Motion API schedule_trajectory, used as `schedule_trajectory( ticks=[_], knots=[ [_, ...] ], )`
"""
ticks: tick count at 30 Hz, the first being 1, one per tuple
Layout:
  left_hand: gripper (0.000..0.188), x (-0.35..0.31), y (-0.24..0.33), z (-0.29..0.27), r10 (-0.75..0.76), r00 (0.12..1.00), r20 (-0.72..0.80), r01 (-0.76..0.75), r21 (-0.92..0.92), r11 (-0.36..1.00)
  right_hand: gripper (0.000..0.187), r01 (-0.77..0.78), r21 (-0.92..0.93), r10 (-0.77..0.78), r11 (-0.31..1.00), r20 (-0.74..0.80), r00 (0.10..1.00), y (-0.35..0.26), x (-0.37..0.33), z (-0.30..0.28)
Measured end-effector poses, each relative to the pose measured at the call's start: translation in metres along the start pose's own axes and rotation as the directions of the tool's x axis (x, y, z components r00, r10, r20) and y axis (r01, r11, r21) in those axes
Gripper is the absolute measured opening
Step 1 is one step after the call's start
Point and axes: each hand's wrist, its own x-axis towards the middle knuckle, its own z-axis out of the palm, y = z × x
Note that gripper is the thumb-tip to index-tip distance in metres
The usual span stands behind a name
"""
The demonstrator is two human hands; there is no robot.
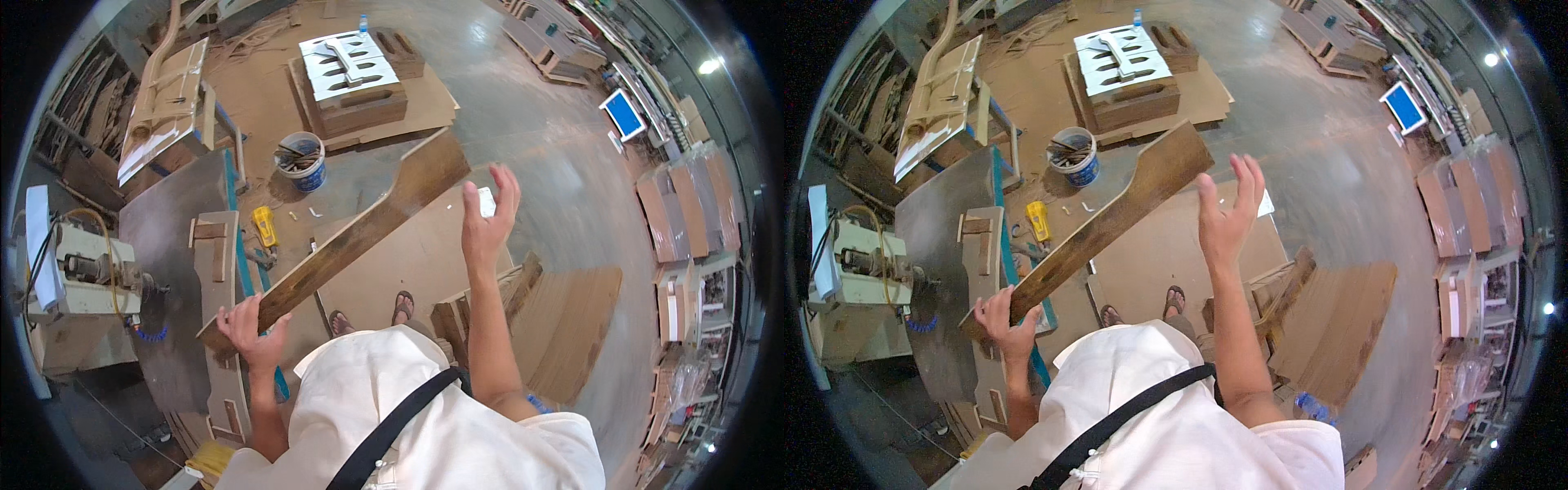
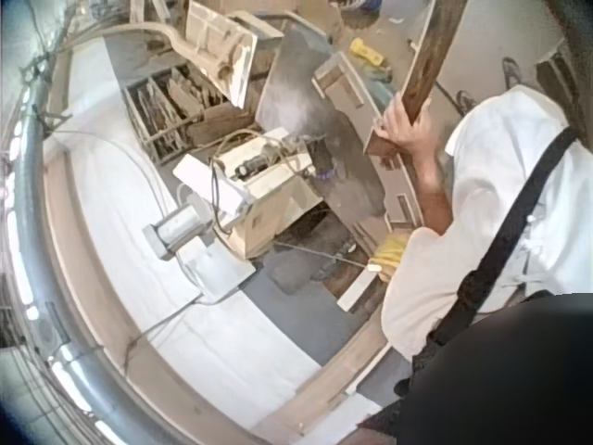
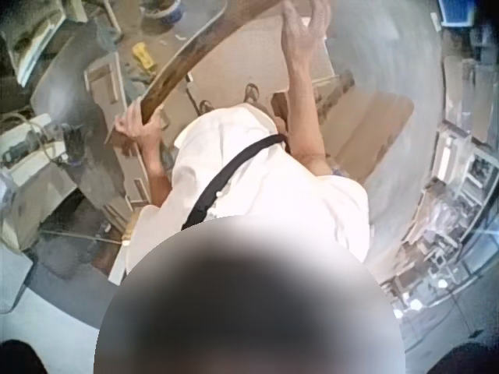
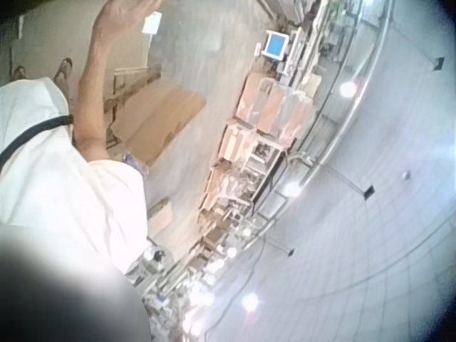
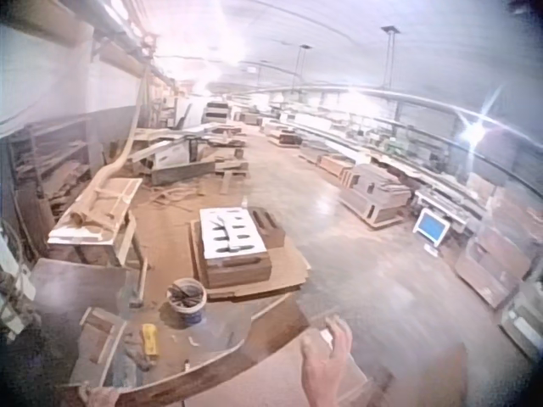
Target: The person places a wooden chair component into a shaping machine, slides it along the guide to shape the interior curves, and then lifts the component to inspect the finish.
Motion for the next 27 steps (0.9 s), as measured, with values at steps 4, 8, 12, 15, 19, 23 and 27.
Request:
schedule_trajectory(
  ticks=[4, 8, 12, 15, 19, 23, 27],
  knots=[
    [0.058, 0.005, 0.006, -0.012, 0.187, 0.980, -0.069, -0.178, 0.121, 0.977, 0.073, 0.173, -0.205, -0.134, 0.963, 0.191, 0.972, -0.028, 0.017, -0.005],
    [0.053, 0.008, 0.015, -0.018, 0.286, 0.946, -0.152, -0.260, 0.170, 0.950, 0.071, 0.087, -0.125, -0.055, 0.988, 0.239, 0.970, -0.019, 0.011, -0.007],
    [0.051, 0.003, 0.018, -0.024, 0.262, 0.934, -0.242, -0.201, 0.251, 0.947, 0.060, 0.104, -0.065, -0.087, 0.992, 0.228, 0.970, -0.024, 0.004, -0.013],
    [0.053, 0.001, 0.020, -0.026, 0.235, 0.937, -0.257, -0.168, 0.259, 0.951, 0.050, 0.145, -0.052, -0.132, 0.988, 0.204, 0.970, -0.024, 0.003, -0.017],
    [0.051, -0.001, 0.022, -0.028, 0.246, 0.936, -0.253, -0.176, 0.270, 0.947, 0.034, 0.089, 0.040, -0.095, 0.995, 0.199, 0.975, -0.021, 0.005, -0.021],
    [0.052, -0.001, 0.022, -0.027, 0.263, 0.925, -0.273, -0.185, 0.280, 0.942, 0.027, 0.087, 0.064, -0.097, 0.994, 0.187, 0.978, -0.022, 0.006, -0.026],
    [0.053, -0.002, 0.025, -0.028, 0.269, 0.926, -0.264, -0.195, 0.275, 0.941, 0.021, 0.039, 0.092, -0.054, 0.995, 0.169, 0.984, -0.021, 0.008, -0.033]
  ],
)
